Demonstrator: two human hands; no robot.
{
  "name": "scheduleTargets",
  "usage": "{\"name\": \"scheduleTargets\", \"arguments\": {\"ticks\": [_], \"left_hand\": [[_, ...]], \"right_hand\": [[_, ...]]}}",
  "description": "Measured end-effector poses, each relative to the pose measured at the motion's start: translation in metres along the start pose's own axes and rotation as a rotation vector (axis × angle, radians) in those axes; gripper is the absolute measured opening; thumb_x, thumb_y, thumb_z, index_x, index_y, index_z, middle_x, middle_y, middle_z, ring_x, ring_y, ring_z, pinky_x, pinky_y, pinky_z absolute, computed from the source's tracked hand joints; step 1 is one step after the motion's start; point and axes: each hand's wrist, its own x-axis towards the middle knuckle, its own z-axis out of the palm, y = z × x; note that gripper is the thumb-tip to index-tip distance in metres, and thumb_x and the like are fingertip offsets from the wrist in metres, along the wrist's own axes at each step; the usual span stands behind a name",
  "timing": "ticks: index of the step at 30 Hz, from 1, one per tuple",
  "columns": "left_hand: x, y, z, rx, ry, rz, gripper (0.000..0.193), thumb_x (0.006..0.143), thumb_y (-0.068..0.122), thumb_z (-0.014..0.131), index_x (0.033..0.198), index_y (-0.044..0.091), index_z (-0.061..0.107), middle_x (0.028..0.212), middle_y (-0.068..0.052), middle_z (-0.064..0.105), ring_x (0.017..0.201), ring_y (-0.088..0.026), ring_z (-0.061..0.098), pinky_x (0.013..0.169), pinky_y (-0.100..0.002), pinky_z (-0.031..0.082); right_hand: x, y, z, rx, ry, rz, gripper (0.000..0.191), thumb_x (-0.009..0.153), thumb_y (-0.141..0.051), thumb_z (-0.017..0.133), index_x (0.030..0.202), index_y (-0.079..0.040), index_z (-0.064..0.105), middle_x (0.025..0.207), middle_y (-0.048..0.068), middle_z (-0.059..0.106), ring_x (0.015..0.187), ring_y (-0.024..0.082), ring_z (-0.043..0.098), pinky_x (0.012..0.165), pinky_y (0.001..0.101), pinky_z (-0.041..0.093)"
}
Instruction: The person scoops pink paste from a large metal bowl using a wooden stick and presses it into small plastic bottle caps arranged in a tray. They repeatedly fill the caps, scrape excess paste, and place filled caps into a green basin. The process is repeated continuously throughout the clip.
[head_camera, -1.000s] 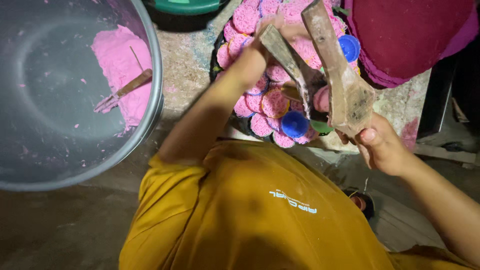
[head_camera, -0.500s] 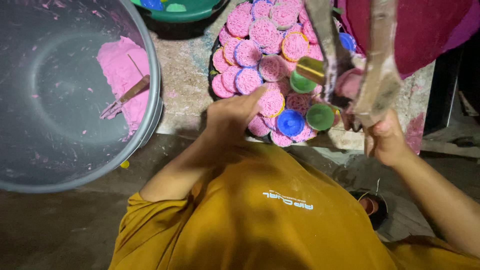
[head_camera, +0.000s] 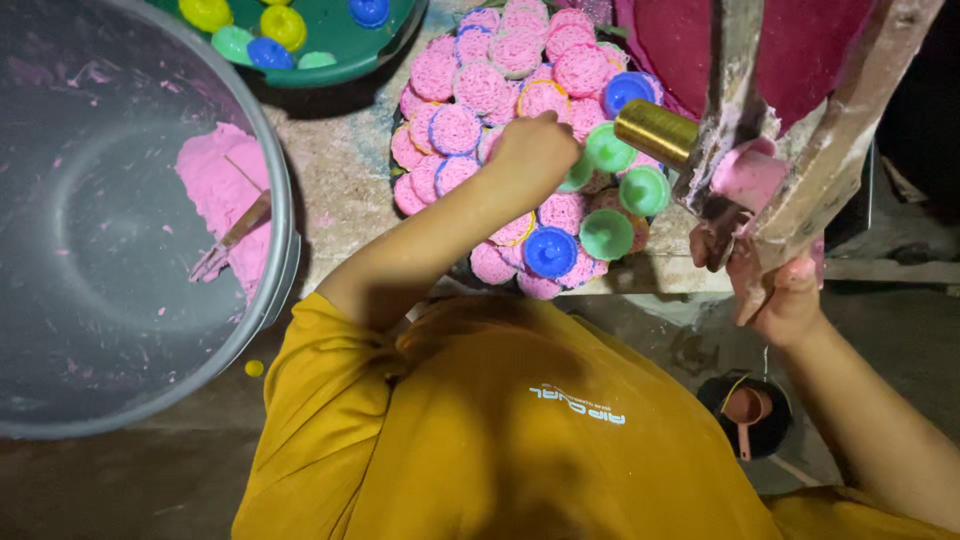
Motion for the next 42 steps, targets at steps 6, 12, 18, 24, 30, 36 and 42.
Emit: {"name": "scheduleTargets", "arguments": {"ticks": [6,12,18,24,30,36,42], "left_hand": [[-0.006,0.002,0.007,0.072,0.109,-0.005,0.008,0.076,0.014,0.067,0.077,0.012,0.075,0.084,-0.008,0.070,0.087,-0.026,0.068,0.070,-0.044,0.054],[-0.015,0.010,-0.022,-0.017,0.120,-0.023,0.007,0.077,0.015,0.072,0.082,0.010,0.074,0.092,-0.010,0.070,0.092,-0.028,0.066,0.076,-0.044,0.054],[-0.015,-0.009,-0.087,-1.984,0.265,-0.246,0.058,0.100,0.028,0.070,0.149,0.007,0.048,0.136,-0.013,0.060,0.130,-0.026,0.058,0.116,-0.044,0.049],[0.015,-0.004,-0.093,-2.621,0.436,0.357,0.051,0.109,0.044,0.050,0.141,0.005,0.055,0.106,-0.003,0.058,0.116,-0.021,0.059,0.119,-0.039,0.041],[0.032,-0.035,-0.059,-2.737,0.695,0.446,0.032,0.111,0.042,0.045,0.099,0.014,0.053,0.090,0.000,0.052,0.091,-0.017,0.054,0.104,-0.039,0.048],[0.031,-0.054,-0.042,-2.763,0.649,0.544,0.033,0.107,0.044,0.044,0.091,0.016,0.050,0.084,0.002,0.049,0.085,-0.015,0.053,0.102,-0.039,0.051],[0.047,-0.056,-0.037,-2.749,0.647,0.484,0.028,0.104,0.039,0.045,0.088,0.017,0.051,0.080,0.004,0.048,0.082,-0.014,0.053,0.095,-0.039,0.052]], "right_hand": [[-0.011,0.000,0.001,-0.007,0.033,-0.028,0.059,0.089,-0.063,0.080,0.120,-0.015,0.064,0.112,0.000,0.064,0.097,0.017,0.056,0.083,0.0416,0.045],[-0.005,-0.005,-0.001,-0.087,-0.024,-0.002,0.063,0.094,-0.068,0.072,0.119,-0.012,0.060,0.107,0.000,0.061,0.095,0.015,0.054,0.082,0.0381,0.043],[0.016,-0.017,0.001,-0.163,-0.198,0.361,0.066,0.092,-0.066,0.050,0.128,-0.010,0.057,0.101,0.005,0.065,0.089,0.017,0.060,0.082,0.0354,0.048],[0.071,-0.046,0.013,-0.422,-0.195,0.915,0.071,0.090,-0.062,0.032,0.131,-0.010,0.057,0.094,0.009,0.070,0.083,0.020,0.065,0.077,0.0357,0.052],[0.112,-0.061,0.027,-0.984,-0.316,0.736,0.082,0.100,-0.069,0.023,0.096,0.000,0.068,0.075,0.011,0.069,0.072,0.022,0.061,0.067,0.0377,0.050],[0.115,-0.049,0.051,-1.131,-0.207,0.707,0.078,0.098,-0.068,0.026,0.094,-0.002,0.069,0.071,0.010,0.064,0.065,0.021,0.057,0.060,0.0380,0.047],[0.119,-0.053,0.057,-1.181,-0.173,0.585,0.079,0.101,-0.066,0.028,0.096,0.003,0.066,0.069,0.011,0.062,0.063,0.022,0.059,0.060,0.0390,0.050]]}}
